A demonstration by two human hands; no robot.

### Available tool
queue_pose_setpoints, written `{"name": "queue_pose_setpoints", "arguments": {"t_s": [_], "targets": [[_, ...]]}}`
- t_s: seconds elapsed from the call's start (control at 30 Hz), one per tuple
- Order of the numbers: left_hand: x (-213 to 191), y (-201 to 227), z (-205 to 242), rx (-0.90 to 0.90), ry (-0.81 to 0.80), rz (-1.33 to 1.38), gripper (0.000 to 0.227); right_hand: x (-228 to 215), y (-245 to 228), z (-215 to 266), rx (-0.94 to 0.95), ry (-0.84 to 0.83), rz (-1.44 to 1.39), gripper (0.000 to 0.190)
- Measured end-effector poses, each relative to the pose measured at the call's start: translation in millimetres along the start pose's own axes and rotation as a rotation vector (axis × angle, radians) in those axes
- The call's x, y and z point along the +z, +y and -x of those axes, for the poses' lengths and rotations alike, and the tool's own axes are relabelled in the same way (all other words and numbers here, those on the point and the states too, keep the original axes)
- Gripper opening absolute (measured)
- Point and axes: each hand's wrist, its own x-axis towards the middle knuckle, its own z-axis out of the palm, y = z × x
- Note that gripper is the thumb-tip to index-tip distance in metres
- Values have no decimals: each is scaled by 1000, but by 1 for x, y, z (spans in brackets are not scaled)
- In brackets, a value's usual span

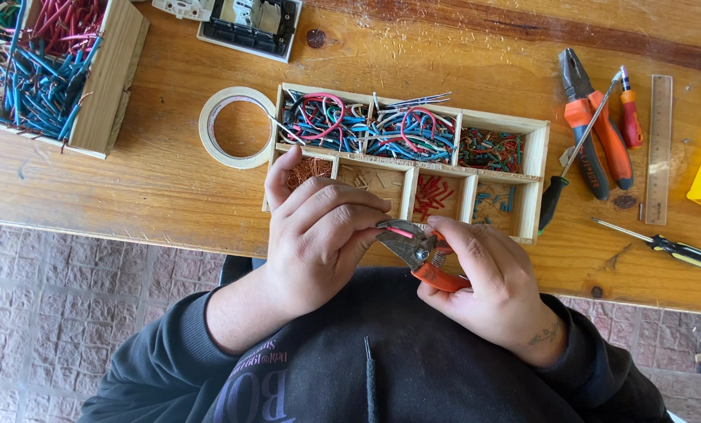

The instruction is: The person strips the insulation from a red wire using wire cutters, then twists the exposed copper strands with a screwdriver. They continue to twist and align the strands, then use the cutters to trim the wire end.

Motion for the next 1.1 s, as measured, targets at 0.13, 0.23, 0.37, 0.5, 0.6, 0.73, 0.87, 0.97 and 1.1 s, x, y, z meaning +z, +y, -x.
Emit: {"name": "queue_pose_setpoints", "arguments": {"t_s": [0.13, 0.23, 0.37, 0.5, 0.6, 0.73, 0.87, 0.97, 1.1], "targets": [[-2, 0, -1, 5, -31, 8, 22, -1, 1, -1, -10, -7, -26, 54], [-4, -1, -2, 16, -62, 17, 22, -2, 1, -2, -10, -10, -35, 53], [-6, -2, -2, 48, -95, 23, 25, -3, 0, -1, 4, -28, -33, 52], [-7, -5, -1, 78, -101, 57, 21, -3, 1, 1, 12, -23, -67, 56], [-9, -6, -1, 82, -133, 60, 23, -6, -1, -3, 27, -47, -92, 56], [-13, -8, -3, 85, -207, 139, 27, -8, -1, -6, -6, -62, -131, 50], [-14, -8, -3, 62, -209, 168, 20, -6, -2, -5, 9, -55, -110, 49], [-11, -4, -5, 3, -126, 100, 28, 0, 3, 2, 41, -47, -91, 60], [-6, -3, -3, 10, -41, 67, 16, 3, -1, 0, 51, -43, -87, 58]]}}
